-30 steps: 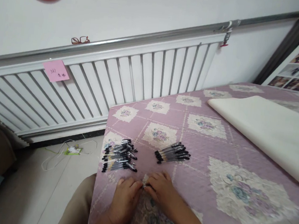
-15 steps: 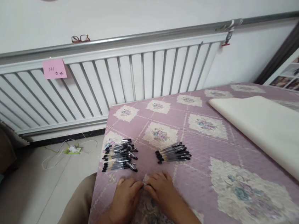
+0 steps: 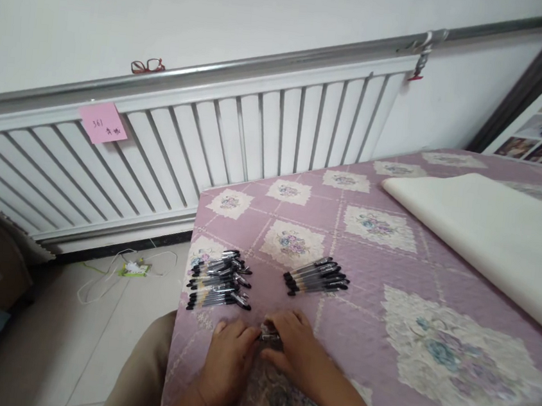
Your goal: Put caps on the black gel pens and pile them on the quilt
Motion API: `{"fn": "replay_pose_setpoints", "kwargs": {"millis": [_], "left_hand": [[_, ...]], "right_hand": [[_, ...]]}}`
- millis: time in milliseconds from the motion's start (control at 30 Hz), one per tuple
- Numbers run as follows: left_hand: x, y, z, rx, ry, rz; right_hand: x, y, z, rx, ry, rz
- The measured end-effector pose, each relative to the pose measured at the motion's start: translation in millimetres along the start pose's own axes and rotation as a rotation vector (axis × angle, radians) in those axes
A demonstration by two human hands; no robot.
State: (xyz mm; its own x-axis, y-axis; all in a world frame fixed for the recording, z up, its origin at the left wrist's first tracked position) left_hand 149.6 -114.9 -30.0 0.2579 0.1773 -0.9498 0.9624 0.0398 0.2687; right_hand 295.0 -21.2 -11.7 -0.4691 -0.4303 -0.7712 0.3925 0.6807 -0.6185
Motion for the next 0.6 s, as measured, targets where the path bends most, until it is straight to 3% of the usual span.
{"fn": "replay_pose_setpoints", "kwargs": {"millis": [167,333,600], "left_hand": [[-0.3,2.5,-0.3,0.009,0.014,-0.036],[0.3,3.2,0.2,0.003,-0.021,-0.052],[-8.0,5.4,-0.9,-0.014,-0.062,-0.005]], "right_hand": [[0.8,-1.4,-1.5,-0.028,-0.078,0.121],[1.7,0.2,-0.6,-0.028,-0.101,0.091],[-8.9,1.3,-4.8,-0.065,-0.043,0.100]]}}
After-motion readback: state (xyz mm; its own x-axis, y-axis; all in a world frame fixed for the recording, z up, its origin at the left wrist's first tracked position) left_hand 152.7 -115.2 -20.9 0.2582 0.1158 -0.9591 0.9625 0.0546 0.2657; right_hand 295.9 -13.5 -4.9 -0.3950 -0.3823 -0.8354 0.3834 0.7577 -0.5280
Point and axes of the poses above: each hand's wrist, its own z-axis away from the middle knuckle, its own x-axis out of the palm, y = z × x, the point moved 1 cm from there along -z, towards the middle knuckle, and after that the axes turned 6 degrees about -z, right-handed, at the moved point
